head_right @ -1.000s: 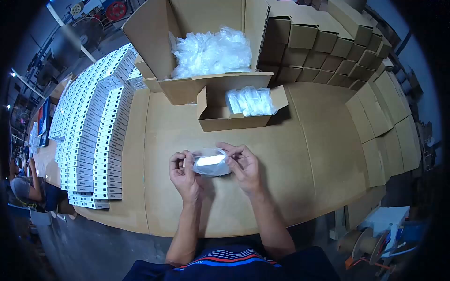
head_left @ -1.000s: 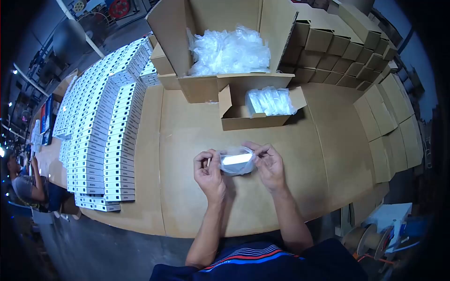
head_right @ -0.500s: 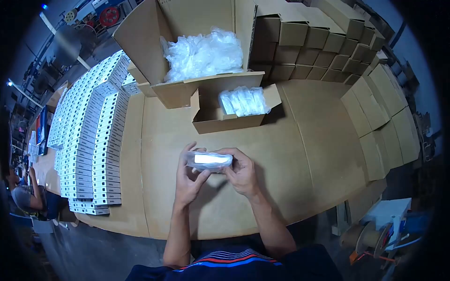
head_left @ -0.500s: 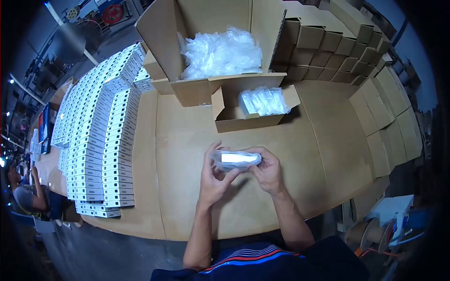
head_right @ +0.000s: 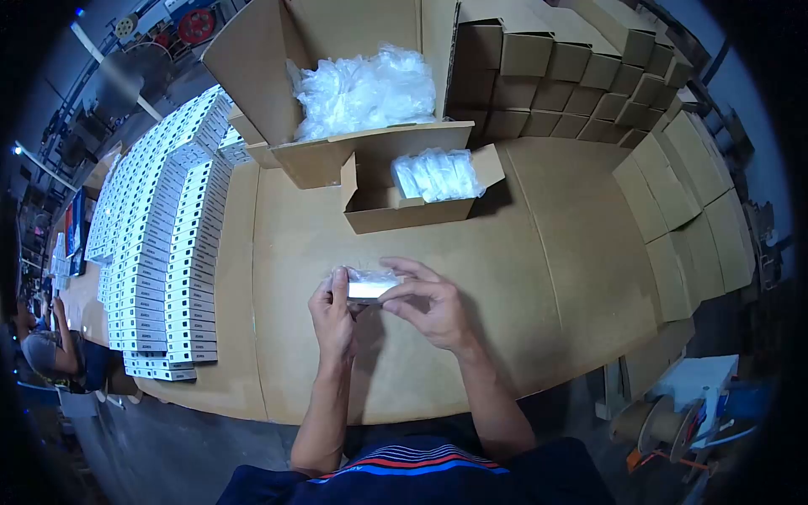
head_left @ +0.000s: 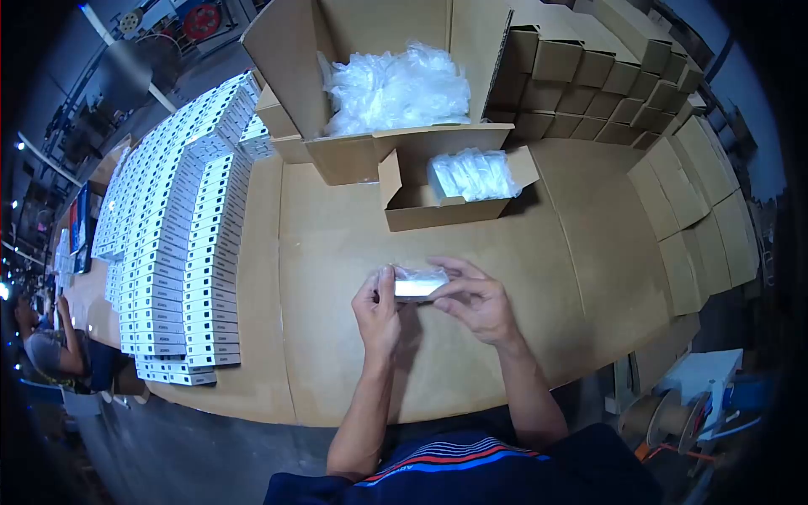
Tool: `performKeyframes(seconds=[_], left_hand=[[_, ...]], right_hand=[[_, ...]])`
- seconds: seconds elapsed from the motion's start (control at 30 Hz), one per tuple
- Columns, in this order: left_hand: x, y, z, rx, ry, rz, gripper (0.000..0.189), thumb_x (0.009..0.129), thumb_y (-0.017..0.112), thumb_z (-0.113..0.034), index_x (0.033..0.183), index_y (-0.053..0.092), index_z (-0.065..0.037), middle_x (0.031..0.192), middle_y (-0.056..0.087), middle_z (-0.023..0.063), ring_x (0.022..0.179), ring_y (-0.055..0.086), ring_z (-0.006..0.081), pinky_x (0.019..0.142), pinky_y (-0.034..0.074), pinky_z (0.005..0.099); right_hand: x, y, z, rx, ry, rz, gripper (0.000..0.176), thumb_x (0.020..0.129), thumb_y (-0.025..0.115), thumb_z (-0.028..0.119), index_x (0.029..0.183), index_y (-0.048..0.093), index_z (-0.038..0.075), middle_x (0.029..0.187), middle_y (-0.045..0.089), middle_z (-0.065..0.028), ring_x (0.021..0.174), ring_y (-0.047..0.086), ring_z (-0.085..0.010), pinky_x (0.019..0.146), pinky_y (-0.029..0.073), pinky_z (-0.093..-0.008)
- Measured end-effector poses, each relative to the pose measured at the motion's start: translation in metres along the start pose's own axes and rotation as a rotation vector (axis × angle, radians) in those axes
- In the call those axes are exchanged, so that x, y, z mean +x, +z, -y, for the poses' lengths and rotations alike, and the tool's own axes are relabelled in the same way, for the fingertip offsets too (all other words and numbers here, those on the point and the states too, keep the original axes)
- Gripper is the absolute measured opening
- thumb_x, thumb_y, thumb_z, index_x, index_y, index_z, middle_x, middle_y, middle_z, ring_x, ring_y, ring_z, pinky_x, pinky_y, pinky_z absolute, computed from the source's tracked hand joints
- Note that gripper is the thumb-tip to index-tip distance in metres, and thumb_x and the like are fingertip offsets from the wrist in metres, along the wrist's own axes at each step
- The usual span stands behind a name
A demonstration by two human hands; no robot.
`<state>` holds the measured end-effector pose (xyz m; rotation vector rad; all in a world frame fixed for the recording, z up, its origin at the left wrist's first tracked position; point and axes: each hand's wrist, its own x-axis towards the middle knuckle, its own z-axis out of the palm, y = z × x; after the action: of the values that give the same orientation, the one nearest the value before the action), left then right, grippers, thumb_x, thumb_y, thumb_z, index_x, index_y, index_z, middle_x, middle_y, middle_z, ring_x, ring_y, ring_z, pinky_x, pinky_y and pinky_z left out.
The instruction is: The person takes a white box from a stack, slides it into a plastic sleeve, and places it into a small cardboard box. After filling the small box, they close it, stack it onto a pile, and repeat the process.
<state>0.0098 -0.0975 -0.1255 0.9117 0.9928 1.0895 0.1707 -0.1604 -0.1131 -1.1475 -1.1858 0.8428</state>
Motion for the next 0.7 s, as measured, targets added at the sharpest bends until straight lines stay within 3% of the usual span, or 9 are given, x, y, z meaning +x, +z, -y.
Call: performKeyframes(seconds=[0.07,0.17,0.37,0.43,0.5,0.53,0.63,0.67,0.7], left_hand=[[0.001,0.000,-0.001,0.049,0.000,0.044,0.036,0.109,0.054,-0.030,0.111,0.071,0.001,0.094,0.068,0.0053,0.080,0.064,0.0099,0.068,0.056,0.0276],[-0.004,0.006,-0.009,-0.048,-0.040,0.041,0.036,0.110,0.050,-0.028,0.132,0.062,-0.002,0.093,0.067,0.0036,0.075,0.065,0.0104,0.062,0.058,0.0273],[-0.004,-0.012,-0.012,-0.045,0.000,0.150,0.047,0.112,0.042,-0.021,0.158,0.034,-0.012,0.103,0.066,0.0079,0.086,0.067,0.0123,0.075,0.061,0.0305],[-0.008,-0.017,-0.019,-0.022,0.021,0.245,0.048,0.111,0.042,-0.017,0.158,0.033,-0.011,0.108,0.065,0.0095,0.094,0.068,0.0138,0.080,0.061,0.0311],[-0.015,-0.022,-0.025,0.062,0.031,0.343,0.051,0.110,0.045,-0.014,0.158,0.031,-0.010,0.110,0.065,0.0104,0.098,0.068,0.0153,0.083,0.061,0.0318],[-0.017,-0.020,-0.032,0.120,0.180,0.401,0.049,0.103,0.057,-0.005,0.151,0.044,-0.005,0.112,0.065,0.0122,0.103,0.067,0.0178,0.088,0.059,0.0318],[-0.011,-0.028,-0.045,0.475,0.329,0.566,0.043,0.093,0.069,0.002,0.135,0.060,-0.001,0.117,0.065,0.0129,0.107,0.066,0.0198,0.091,0.058,0.0321],[-0.011,-0.029,-0.047,0.441,0.189,0.527,0.033,0.088,0.075,0.005,0.120,0.069,0.000,0.121,0.064,0.0125,0.110,0.065,0.0203,0.092,0.058,0.0316],[-0.008,-0.032,-0.043,0.415,0.212,0.536,0.035,0.088,0.075,0.003,0.123,0.069,-0.002,0.117,0.066,0.0120,0.106,0.067,0.0203,0.088,0.057,0.0304]], right_hand=[[0.001,0.001,0.000,-0.102,0.059,0.092,0.021,0.084,0.081,0.005,0.105,0.079,0.006,0.123,0.073,-0.0110,0.107,0.070,-0.0174,0.088,0.056,-0.0288],[-0.001,0.007,-0.007,-0.054,0.131,0.009,0.028,0.082,0.083,0.006,0.109,0.078,0.006,0.116,0.076,-0.0118,0.099,0.073,-0.0164,0.085,0.057,-0.0295],[0.001,0.002,0.014,-0.300,0.013,0.050,0.033,0.079,0.087,0.013,0.110,0.078,0.005,0.102,0.078,-0.0124,0.089,0.076,-0.0215,0.081,0.057,-0.0311],[0.001,-0.002,0.020,-0.288,0.047,0.057,0.033,0.079,0.087,0.013,0.110,0.077,0.005,0.100,0.078,-0.0119,0.087,0.076,-0.0219,0.081,0.057,-0.0316],[0.002,-0.004,0.027,-0.295,0.051,0.071,0.031,0.077,0.087,0.011,0.106,0.077,0.004,0.109,0.076,-0.0118,0.098,0.074,-0.0230,0.087,0.056,-0.0344],[0.005,-0.003,0.030,-0.321,-0.027,0.070,0.031,0.077,0.087,0.010,0.105,0.077,0.003,0.112,0.075,-0.0117,0.102,0.073,-0.0234,0.088,0.056,-0.0352],[0.005,-0.004,0.037,-0.348,-0.079,0.085,0.030,0.076,0.085,0.008,0.104,0.076,0.003,0.122,0.070,-0.0112,0.112,0.069,-0.0269,0.093,0.055,-0.0379],[0.005,-0.004,0.039,-0.371,-0.096,0.096,0.029,0.077,0.085,0.007,0.105,0.076,0.003,0.121,0.071,-0.0111,0.111,0.069,-0.0276,0.093,0.055,-0.0380],[0.006,-0.004,0.040,-0.394,-0.114,0.105,0.029,0.078,0.084,0.007,0.105,0.076,0.003,0.121,0.071,-0.0110,0.110,0.070,-0.0284,0.094,0.055,-0.0382]])
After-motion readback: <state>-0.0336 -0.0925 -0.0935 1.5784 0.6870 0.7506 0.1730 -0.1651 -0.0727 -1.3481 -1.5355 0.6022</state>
